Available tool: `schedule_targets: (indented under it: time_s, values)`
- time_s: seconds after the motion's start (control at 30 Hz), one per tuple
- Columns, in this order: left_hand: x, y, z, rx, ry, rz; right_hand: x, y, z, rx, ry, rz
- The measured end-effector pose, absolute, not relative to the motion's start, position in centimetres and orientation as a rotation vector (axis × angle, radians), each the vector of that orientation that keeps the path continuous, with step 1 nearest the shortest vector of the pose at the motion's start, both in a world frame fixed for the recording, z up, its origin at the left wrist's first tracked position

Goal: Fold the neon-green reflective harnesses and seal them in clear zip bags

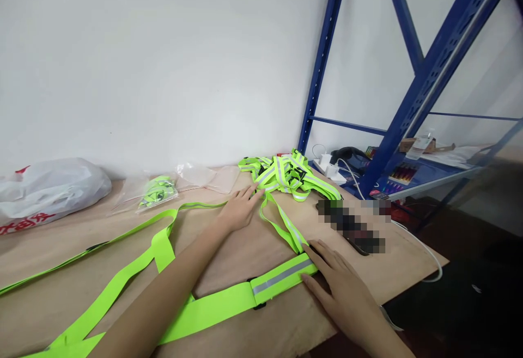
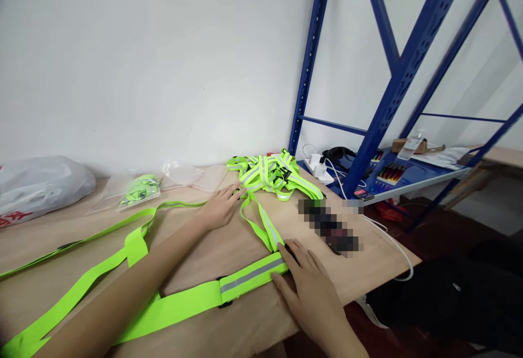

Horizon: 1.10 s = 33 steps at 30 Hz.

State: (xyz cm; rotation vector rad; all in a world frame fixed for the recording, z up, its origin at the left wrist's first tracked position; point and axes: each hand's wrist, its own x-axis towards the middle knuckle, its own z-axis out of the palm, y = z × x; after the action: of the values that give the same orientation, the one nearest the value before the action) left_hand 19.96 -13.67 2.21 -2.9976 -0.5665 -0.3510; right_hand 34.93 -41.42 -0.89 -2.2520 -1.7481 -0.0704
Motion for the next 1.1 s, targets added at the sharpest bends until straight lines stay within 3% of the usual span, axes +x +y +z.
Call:
schedule_targets:
  time_s: [0.63, 1.1]
  values:
    - [18.6, -9.1, 3.3, -2.956, -0.813, -0.387, 35.5, -41.7, -2.1, -2.182, -1.757, -0.173]
    - [18.1, -9.7, 4.0, -3.099, -0.778, -0.116, 35.7, -41.8, -2.3, -2.181, -1.761, -0.196]
